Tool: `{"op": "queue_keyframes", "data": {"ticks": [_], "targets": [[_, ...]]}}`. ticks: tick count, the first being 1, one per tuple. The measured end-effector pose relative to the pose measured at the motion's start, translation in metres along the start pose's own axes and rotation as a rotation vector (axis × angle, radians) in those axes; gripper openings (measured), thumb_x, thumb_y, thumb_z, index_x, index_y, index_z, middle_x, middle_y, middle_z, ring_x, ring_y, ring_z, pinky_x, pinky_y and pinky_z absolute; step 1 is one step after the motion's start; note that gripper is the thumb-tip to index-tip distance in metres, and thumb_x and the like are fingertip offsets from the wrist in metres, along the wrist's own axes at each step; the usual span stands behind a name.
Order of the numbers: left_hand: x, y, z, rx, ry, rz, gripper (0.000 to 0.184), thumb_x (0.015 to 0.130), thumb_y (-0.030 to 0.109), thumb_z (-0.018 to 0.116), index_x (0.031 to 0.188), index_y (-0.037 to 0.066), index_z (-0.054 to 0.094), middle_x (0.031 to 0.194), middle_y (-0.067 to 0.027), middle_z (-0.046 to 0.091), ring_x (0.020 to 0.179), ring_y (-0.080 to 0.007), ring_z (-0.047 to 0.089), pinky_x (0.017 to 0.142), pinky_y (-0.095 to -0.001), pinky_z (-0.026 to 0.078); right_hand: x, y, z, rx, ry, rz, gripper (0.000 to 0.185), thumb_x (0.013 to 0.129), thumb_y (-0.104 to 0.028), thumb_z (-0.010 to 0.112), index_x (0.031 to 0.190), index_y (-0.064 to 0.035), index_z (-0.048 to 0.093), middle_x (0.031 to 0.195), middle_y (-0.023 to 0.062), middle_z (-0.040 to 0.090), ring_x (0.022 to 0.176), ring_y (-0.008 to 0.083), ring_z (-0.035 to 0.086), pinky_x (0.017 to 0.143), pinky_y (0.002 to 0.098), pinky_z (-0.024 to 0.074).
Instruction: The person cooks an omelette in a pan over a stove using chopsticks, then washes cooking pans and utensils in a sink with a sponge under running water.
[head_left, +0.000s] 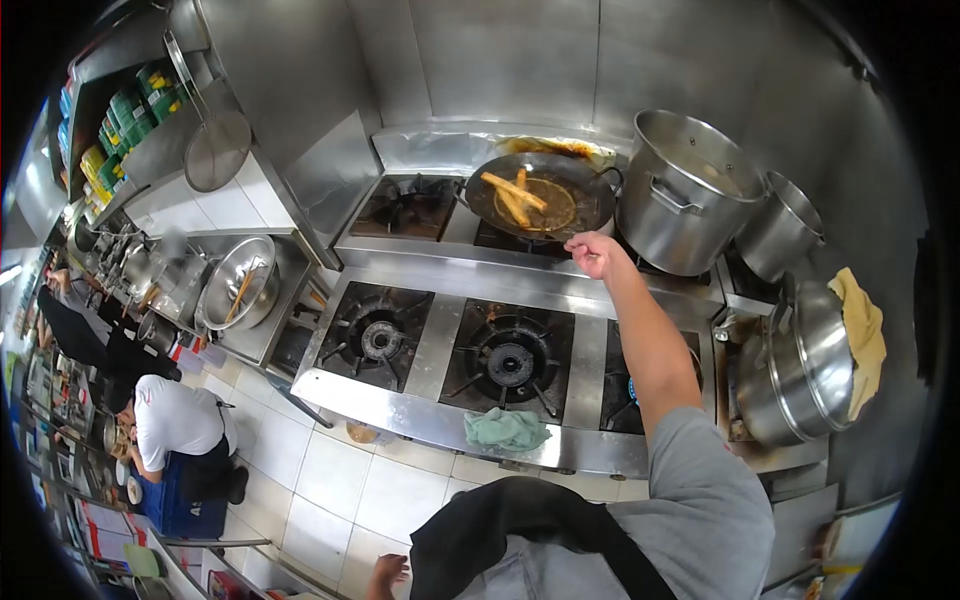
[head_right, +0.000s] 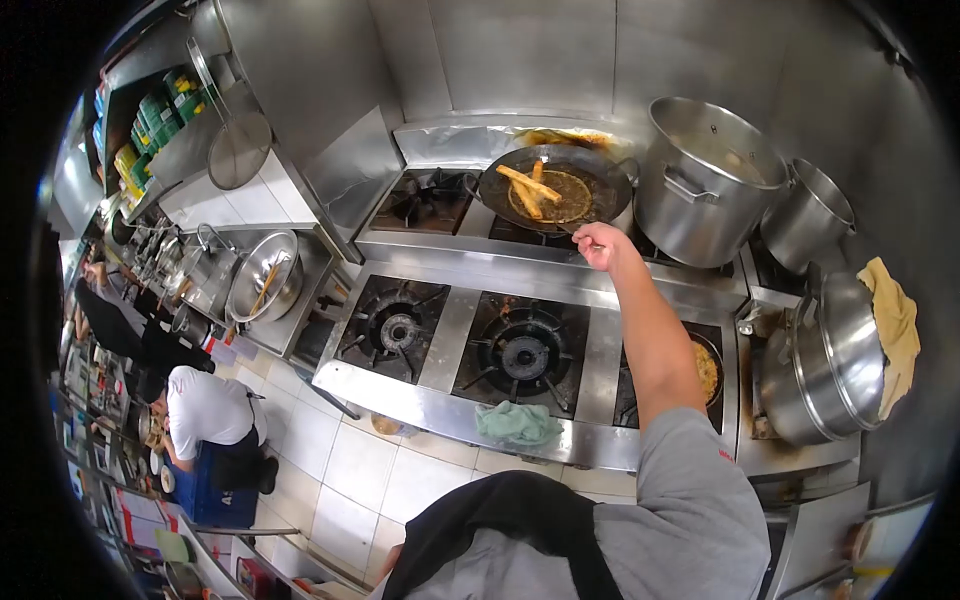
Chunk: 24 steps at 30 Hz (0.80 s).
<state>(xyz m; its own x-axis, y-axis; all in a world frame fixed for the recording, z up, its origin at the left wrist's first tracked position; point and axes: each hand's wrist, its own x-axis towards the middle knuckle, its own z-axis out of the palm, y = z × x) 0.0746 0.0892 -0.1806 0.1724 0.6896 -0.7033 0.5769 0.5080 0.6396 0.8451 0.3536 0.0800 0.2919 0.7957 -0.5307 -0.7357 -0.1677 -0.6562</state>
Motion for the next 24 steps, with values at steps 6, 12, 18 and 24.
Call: {"op": "queue_keyframes", "data": {"ticks": [6,12,18,24], "targets": [[0.053,0.052,-0.02,0.207,-0.06,-0.136,0.028,0.09,0.022,0.057,0.109,0.002,0.06,0.087,-0.0124,0.068,0.061,-0.0231,0.064,0.05,-0.0384,0.052,-0.011,0.015,0.014,0.159,-0.033,0.017,0.01,0.083,0.01,0.053,0.08,0.0018,0.047,0.073,0.0093,0.051,0.048,0.0084,0.044,0.04,0.0176,0.0394],[0.088,0.047,-0.047,-0.093,0.13,-0.223,0.024,0.084,0.017,0.059,0.103,0.001,0.061,0.077,-0.0131,0.067,0.051,-0.0204,0.06,0.043,-0.0361,0.05,-0.002,0.035,0.037,-0.01,0.11,-0.207,0.013,0.081,0.009,0.053,0.08,0.0002,0.044,0.071,0.0082,0.048,0.047,0.011,0.044,0.039,0.0188,0.0406],[0.131,0.047,-0.03,0.001,-0.076,0.103,0.021,0.081,0.017,0.063,0.094,0.0,0.064,0.067,-0.0103,0.064,0.048,-0.017,0.058,0.041,-0.0317,0.046,-0.025,0.028,0.055,-0.372,0.45,-0.262,0.011,0.078,0.012,0.045,0.083,0.0024,0.044,0.071,0.0087,0.044,0.048,0.0128,0.042,0.038,0.0249,0.0378],[0.189,0.127,0.074,0.029,-0.328,0.097,0.021,0.083,0.019,0.062,0.09,-0.001,0.065,0.067,-0.0109,0.063,0.049,-0.0182,0.058,0.042,-0.0319,0.047,-0.032,0.029,0.064,-0.579,0.576,-0.361,0.013,0.078,0.009,0.048,0.068,0.0023,0.048,0.061,0.011,0.046,0.041,0.0205,0.045,0.034,0.0329,0.0328]]}}
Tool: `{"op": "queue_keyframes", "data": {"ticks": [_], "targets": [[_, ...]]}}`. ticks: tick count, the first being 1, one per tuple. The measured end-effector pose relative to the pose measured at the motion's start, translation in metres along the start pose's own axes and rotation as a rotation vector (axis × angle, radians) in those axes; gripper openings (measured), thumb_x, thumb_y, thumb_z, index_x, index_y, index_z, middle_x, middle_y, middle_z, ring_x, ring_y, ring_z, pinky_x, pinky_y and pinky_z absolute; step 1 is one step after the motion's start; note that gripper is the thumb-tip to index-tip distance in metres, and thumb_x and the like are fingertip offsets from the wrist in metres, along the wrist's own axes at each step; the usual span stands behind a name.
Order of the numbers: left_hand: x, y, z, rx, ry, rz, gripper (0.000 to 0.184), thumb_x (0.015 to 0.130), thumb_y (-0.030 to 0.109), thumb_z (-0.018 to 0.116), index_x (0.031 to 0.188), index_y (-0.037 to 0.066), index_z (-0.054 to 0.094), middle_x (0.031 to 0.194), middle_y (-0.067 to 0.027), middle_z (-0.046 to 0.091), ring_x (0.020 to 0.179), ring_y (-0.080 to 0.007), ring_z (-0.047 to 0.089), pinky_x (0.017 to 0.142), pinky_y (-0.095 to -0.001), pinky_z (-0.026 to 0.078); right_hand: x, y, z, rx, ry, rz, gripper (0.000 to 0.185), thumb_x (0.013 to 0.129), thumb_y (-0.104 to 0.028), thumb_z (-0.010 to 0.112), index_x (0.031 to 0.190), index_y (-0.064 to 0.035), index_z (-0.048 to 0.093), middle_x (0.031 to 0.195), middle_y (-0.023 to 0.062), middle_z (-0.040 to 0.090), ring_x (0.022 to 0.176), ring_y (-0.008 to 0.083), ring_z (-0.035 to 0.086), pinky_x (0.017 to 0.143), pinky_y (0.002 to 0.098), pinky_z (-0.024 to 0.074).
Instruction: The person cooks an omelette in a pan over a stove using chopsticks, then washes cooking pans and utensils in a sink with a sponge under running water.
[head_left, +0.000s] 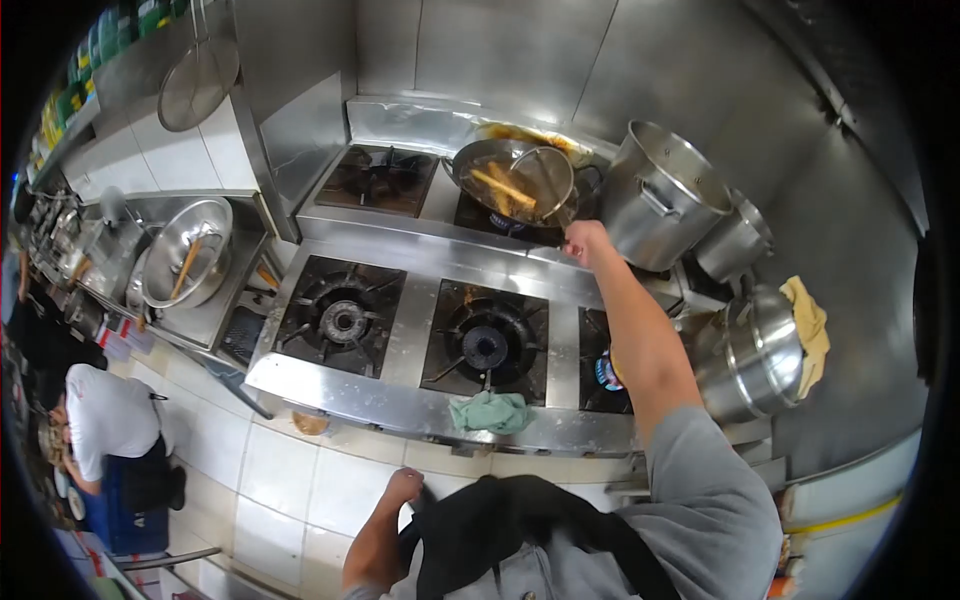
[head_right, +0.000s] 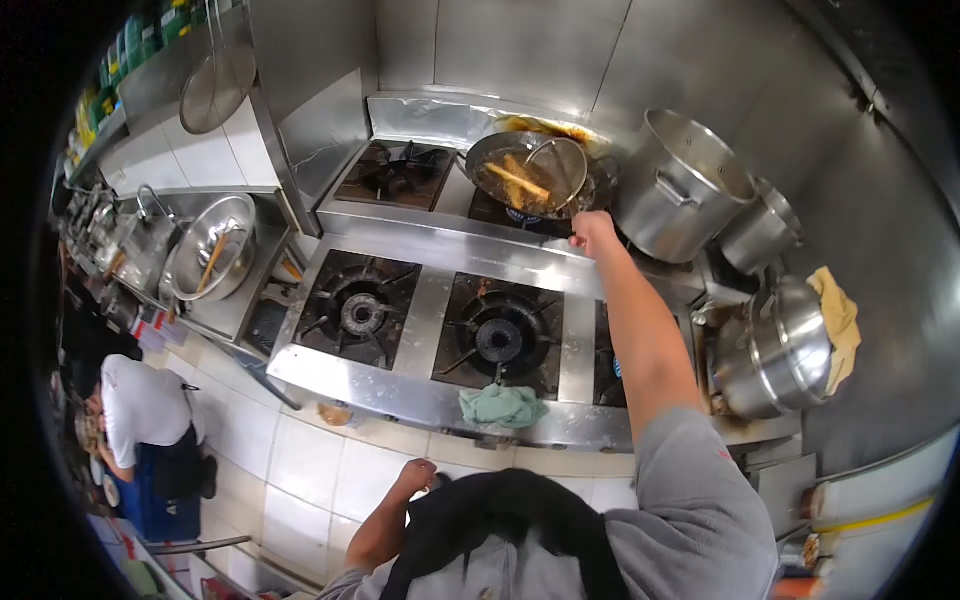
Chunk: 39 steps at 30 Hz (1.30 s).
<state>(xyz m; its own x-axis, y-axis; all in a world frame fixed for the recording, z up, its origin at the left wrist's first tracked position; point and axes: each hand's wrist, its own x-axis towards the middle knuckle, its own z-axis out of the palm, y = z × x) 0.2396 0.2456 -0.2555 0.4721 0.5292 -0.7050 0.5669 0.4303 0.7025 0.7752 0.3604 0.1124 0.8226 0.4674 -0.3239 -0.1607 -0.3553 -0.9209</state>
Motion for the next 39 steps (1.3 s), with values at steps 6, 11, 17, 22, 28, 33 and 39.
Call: {"op": "queue_keyframes", "data": {"ticks": [6,11,17,22,28,33,39], "targets": [[0.092,0.039,0.102,-0.199,-0.269,-0.125,0.029,0.086,0.018,0.063,0.112,0.004,0.059,0.094,-0.0129,0.064,0.067,-0.0257,0.065,0.055,-0.0381,0.057,-0.027,-0.002,0.005,-0.142,0.035,-0.122,0.015,0.081,0.002,0.052,0.067,0.0026,0.048,0.057,0.0104,0.044,0.036,0.0204,0.042,0.033,0.0347,0.0328],[0.109,0.048,0.143,-0.533,-0.342,-0.138,0.022,0.09,0.017,0.058,0.111,0.01,0.058,0.088,-0.0075,0.063,0.069,-0.0234,0.065,0.058,-0.0381,0.057,-0.036,-0.006,0.003,-0.203,0.105,-0.154,0.011,0.083,0.001,0.049,0.072,0.0028,0.049,0.058,0.0092,0.044,0.036,0.0216,0.043,0.033,0.0358,0.0323],[0.109,0.039,0.147,-0.654,-0.337,-0.128,0.02,0.093,0.015,0.056,0.112,0.008,0.056,0.092,-0.009,0.063,0.072,-0.0247,0.065,0.065,-0.0399,0.058,-0.029,-0.008,-0.011,-0.13,0.141,-0.177,0.008,0.082,0.002,0.048,0.074,0.0016,0.048,0.059,0.0096,0.044,0.036,0.0213,0.042,0.032,0.0355,0.0309],[0.077,0.047,0.132,-0.625,-0.252,-0.233,0.024,0.093,0.014,0.052,0.115,0.004,0.055,0.102,-0.0134,0.061,0.082,-0.0285,0.065,0.072,-0.043,0.056,-0.015,-0.011,-0.013,-0.041,0.112,-0.04,0.011,0.082,0.005,0.049,0.073,-0.0007,0.047,0.063,0.0089,0.043,0.04,0.0171,0.038,0.034,0.0323,0.0327],[0.026,-0.03,0.032,0.448,-0.208,0.281,0.025,0.09,0.023,0.054,0.101,0.003,0.063,0.085,-0.0147,0.065,0.076,-0.0297,0.067,0.07,-0.0409,0.055,0.051,0.009,-0.028,0.396,-0.324,0.284,0.011,0.084,0.01,0.047,0.082,-0.0004,0.043,0.077,0.0087,0.047,0.052,0.0144,0.042,0.04,0.0259,0.0386],[-0.051,-0.096,-0.045,0.431,0.126,-0.221,0.03,0.085,0.027,0.058,0.08,-0.001,0.065,0.063,-0.0152,0.061,0.062,-0.0264,0.066,0.06,-0.0396,0.056,0.056,0.009,-0.027,0.704,-0.499,0.353,0.018,0.083,0.009,0.049,0.099,0.018,0.047,0.087,0.0167,0.054,0.051,0.0114,0.051,0.044,0.0184,0.0486],[-0.096,-0.12,-0.064,-0.103,0.272,-0.609,0.027,0.086,0.027,0.062,0.097,0.002,0.059,0.088,-0.0119,0.064,0.069,-0.0271,0.065,0.057,-0.0425,0.056,0.028,0.024,-0.011,0.973,-0.483,0.384,0.027,0.08,0.012,0.05,0.105,0.0217,0.044,0.091,0.0204,0.053,0.054,0.015,0.052,0.047,0.02,0.0502]]}}
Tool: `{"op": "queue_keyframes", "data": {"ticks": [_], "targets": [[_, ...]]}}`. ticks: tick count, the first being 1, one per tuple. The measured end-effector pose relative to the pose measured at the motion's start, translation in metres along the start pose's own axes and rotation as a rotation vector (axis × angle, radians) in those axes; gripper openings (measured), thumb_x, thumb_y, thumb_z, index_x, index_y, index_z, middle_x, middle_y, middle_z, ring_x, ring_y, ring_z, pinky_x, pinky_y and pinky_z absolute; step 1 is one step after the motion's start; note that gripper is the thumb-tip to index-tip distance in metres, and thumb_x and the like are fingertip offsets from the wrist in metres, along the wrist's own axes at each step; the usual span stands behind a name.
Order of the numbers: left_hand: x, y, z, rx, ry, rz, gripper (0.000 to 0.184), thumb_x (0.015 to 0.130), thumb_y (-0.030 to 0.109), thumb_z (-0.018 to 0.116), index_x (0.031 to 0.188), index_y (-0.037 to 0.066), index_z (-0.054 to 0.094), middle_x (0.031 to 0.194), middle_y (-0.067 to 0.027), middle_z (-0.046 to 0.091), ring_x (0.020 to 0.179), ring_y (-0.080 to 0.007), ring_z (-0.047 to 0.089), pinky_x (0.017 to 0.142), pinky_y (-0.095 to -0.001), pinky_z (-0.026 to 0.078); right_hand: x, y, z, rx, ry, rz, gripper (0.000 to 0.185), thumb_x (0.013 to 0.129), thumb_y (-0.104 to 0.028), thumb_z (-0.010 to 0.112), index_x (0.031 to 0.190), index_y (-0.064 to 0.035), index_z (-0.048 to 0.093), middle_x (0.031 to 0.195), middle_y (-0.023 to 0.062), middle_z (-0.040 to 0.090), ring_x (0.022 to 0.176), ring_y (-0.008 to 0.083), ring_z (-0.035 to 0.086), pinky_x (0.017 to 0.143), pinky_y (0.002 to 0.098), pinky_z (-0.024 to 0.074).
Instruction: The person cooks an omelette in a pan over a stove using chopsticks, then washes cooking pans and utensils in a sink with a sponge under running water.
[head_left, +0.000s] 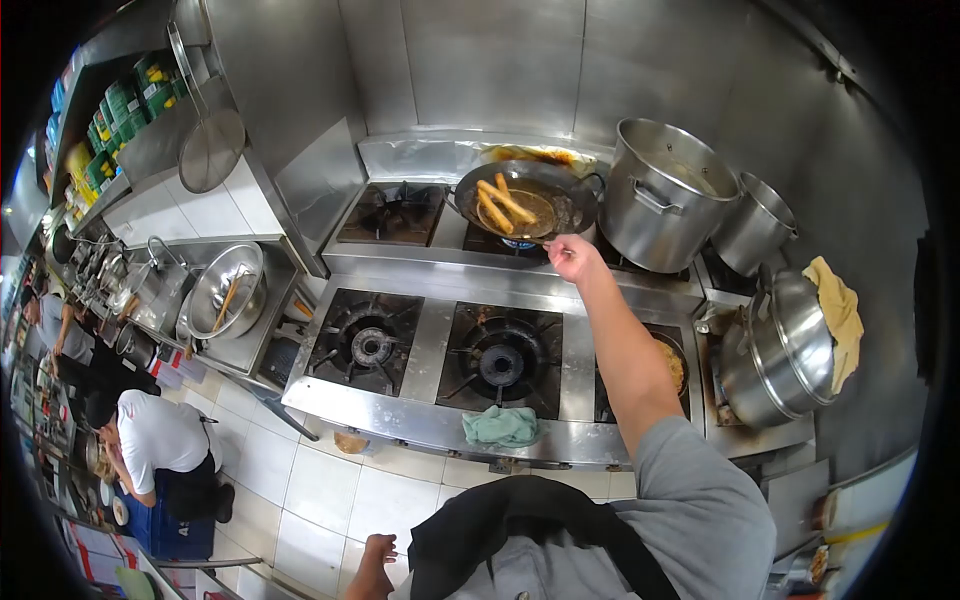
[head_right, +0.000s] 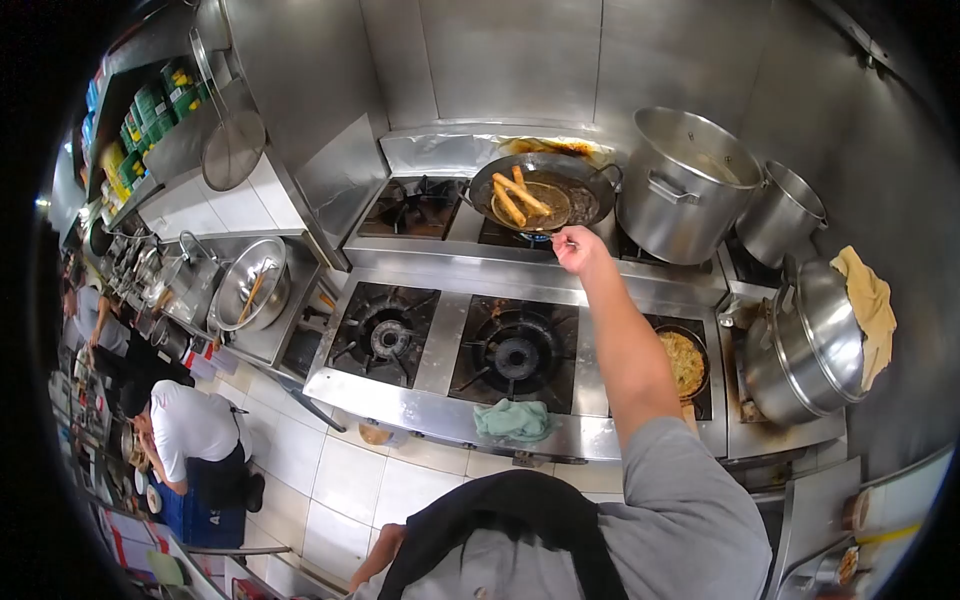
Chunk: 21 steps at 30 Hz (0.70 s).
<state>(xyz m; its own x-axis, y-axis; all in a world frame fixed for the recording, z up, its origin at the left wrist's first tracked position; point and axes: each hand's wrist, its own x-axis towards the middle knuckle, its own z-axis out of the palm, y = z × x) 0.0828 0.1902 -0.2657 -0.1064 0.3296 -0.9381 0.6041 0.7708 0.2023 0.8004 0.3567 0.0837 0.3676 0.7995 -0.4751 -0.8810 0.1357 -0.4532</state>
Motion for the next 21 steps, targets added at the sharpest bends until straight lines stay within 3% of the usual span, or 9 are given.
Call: {"op": "queue_keyframes", "data": {"ticks": [3,4,6,9,11,13,17,18,21], "targets": [[0.008,0.007,0.016,-0.027,-0.015,0.041,0.029,0.087,0.026,0.063,0.104,0.003,0.06,0.089,-0.0099,0.066,0.073,-0.0278,0.066,0.059,-0.0414,0.055,0.009,0.009,0.002,0.089,0.007,-0.043,0.022,0.078,0.014,0.051,0.099,0.0169,0.044,0.087,0.0186,0.051,0.054,0.0165,0.052,0.048,0.0221,0.051],[0.005,0.009,0.013,0.268,-0.003,0.468,0.028,0.087,0.026,0.063,0.102,0.003,0.063,0.086,-0.0095,0.067,0.074,-0.0264,0.066,0.062,-0.0397,0.054,0.012,0.012,0.004,0.094,0.005,-0.039,0.018,0.078,0.015,0.05,0.093,0.01,0.042,0.078,0.0144,0.049,0.053,0.0174,0.051,0.048,0.0234,0.0505],[-0.011,0.019,0.008,0.564,0.013,0.901,0.026,0.086,0.026,0.063,0.1,0.003,0.066,0.082,-0.0091,0.068,0.075,-0.025,0.066,0.065,-0.0381,0.054,0.017,0.022,0.013,0.131,0.041,-0.088,0.019,0.079,0.015,0.047,0.091,0.0032,0.039,0.075,0.0117,0.048,0.056,0.0203,0.052,0.05,0.026,0.0517],[-0.038,0.063,0.027,0.081,-0.334,0.91,0.027,0.085,0.028,0.065,0.097,0.004,0.071,0.082,-0.0098,0.071,0.08,-0.0218,0.067,0.072,-0.0336,0.053,0.077,0.025,-0.005,0.113,0.066,-0.077,0.02,0.077,0.016,0.05,0.089,0.0046,0.039,0.081,0.0129,0.05,0.062,0.0222,0.054,0.058,0.0282,0.0548],[-0.043,0.08,0.034,0.486,-0.051,0.695,0.031,0.088,0.027,0.059,0.101,0.001,0.07,0.092,-0.017,0.07,0.089,-0.0261,0.067,0.08,-0.0356,0.052,0.032,0.038,0.029,0.036,0.085,-0.125,0.02,0.081,0.007,0.053,0.095,0.0051,0.04,0.081,0.0123,0.049,0.061,0.0217,0.054,0.06,0.0321,0.0557],[-0.018,0.08,0.027,0.527,-0.072,0.677,0.037,0.082,0.036,0.067,0.101,0.005,0.072,0.094,-0.0134,0.071,0.087,-0.0216,0.068,0.078,-0.0316,0.053,-0.032,0.064,0.055,-0.116,0.147,-0.212,0.031,0.089,-0.01,0.059,0.107,0.0061,0.041,0.081,0.0113,0.049,0.06,0.0208,0.053,0.064,0.0398,0.0575],[-0.019,0.093,0.001,0.865,-0.18,1.011,0.033,0.084,0.034,0.058,0.1,0.008,0.072,0.098,-0.0134,0.071,0.092,-0.0275,0.067,0.081,-0.034,0.053,-0.118,0.134,-0.013,-0.465,-0.257,-0.147,0.039,0.089,-0.028,0.063,0.118,-0.0053,0.051,0.076,0.0059,0.05,0.076,0.025,0.058,0.072,0.0434,0.0554],[-0.023,0.096,-0.003,1.05,-0.206,1.177,0.032,0.084,0.032,0.056,0.1,0.009,0.071,0.099,-0.0132,0.07,0.093,-0.0296,0.067,0.082,-0.0349,0.053,-0.133,0.167,-0.049,-0.973,-0.463,-0.491,0.032,0.088,-0.029,0.064,0.106,-0.0042,0.054,0.081,0.0072,0.054,0.068,0.0258,0.059,0.067,0.0423,0.055],[0.043,0.081,-0.011,1.05,-0.328,1.283,0.027,0.083,0.028,0.055,0.093,0.009,0.071,0.093,-0.0136,0.07,0.086,-0.0307,0.067,0.08,-0.0362,0.054,-0.236,0.262,-0.137,-1.347,-0.336,0.217,0.025,0.089,-0.026,0.061,0.092,-0.0015,0.063,0.097,0.0081,0.063,0.082,0.0211,0.064,0.061,0.0349,0.0549]]}}
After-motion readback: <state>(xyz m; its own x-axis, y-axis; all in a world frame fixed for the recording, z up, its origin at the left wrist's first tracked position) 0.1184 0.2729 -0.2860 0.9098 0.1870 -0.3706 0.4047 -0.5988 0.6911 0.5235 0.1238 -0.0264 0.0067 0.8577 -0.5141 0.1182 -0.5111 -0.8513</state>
